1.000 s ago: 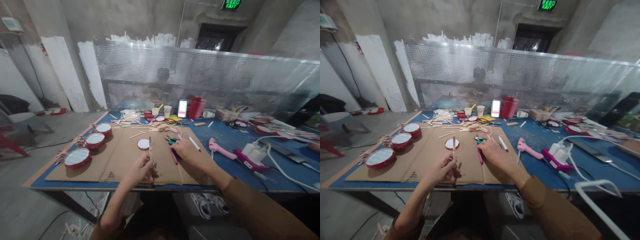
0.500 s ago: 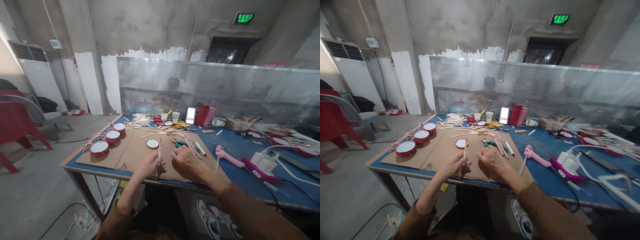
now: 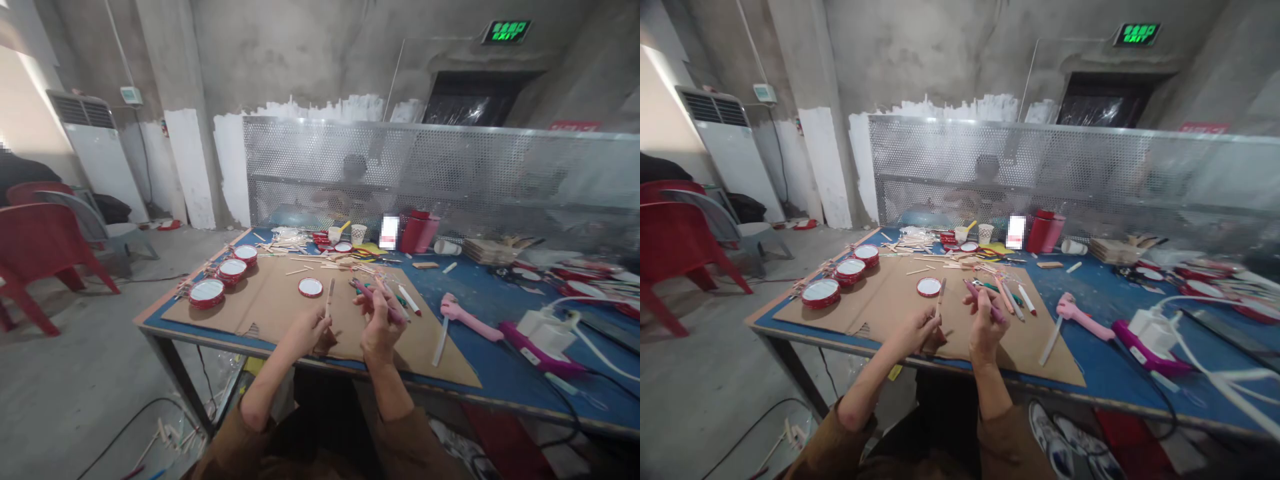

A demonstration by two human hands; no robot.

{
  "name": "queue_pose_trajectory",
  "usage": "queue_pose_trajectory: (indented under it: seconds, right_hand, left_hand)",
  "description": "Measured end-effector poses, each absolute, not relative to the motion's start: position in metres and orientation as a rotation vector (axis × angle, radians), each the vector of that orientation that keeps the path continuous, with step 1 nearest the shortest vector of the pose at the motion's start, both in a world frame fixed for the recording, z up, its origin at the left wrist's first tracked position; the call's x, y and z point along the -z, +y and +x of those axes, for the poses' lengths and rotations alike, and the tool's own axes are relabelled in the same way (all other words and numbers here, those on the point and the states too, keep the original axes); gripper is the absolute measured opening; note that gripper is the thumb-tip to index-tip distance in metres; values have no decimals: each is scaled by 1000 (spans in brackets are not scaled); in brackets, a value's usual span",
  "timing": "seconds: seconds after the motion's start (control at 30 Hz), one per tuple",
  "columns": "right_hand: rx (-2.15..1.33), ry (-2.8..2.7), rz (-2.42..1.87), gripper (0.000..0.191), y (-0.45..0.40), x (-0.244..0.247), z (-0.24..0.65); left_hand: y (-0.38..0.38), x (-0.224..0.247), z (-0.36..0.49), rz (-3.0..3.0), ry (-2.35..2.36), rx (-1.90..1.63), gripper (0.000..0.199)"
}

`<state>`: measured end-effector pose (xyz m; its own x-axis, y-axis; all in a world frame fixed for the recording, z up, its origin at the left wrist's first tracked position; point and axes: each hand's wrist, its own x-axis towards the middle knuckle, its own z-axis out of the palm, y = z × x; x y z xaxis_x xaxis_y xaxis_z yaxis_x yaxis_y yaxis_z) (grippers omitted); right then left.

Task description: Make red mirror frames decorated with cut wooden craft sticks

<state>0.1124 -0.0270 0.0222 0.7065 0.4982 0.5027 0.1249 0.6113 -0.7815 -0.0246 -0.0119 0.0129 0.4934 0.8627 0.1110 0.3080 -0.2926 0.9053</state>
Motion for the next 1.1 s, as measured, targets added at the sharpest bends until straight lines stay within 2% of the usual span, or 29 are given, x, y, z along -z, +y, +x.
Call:
queue_pose_trajectory:
  seconds: [0.33, 1.1]
  right_hand:
    - [-12, -1109, -1012, 16, -35, -11, 104]
    - [-24, -1144, -1038, 16, -29, -3, 110]
  left_hand:
    - [-12, -15, -25, 1932, 995, -780, 16]
    - [-8, -11, -25, 1992, 999, -768, 17]
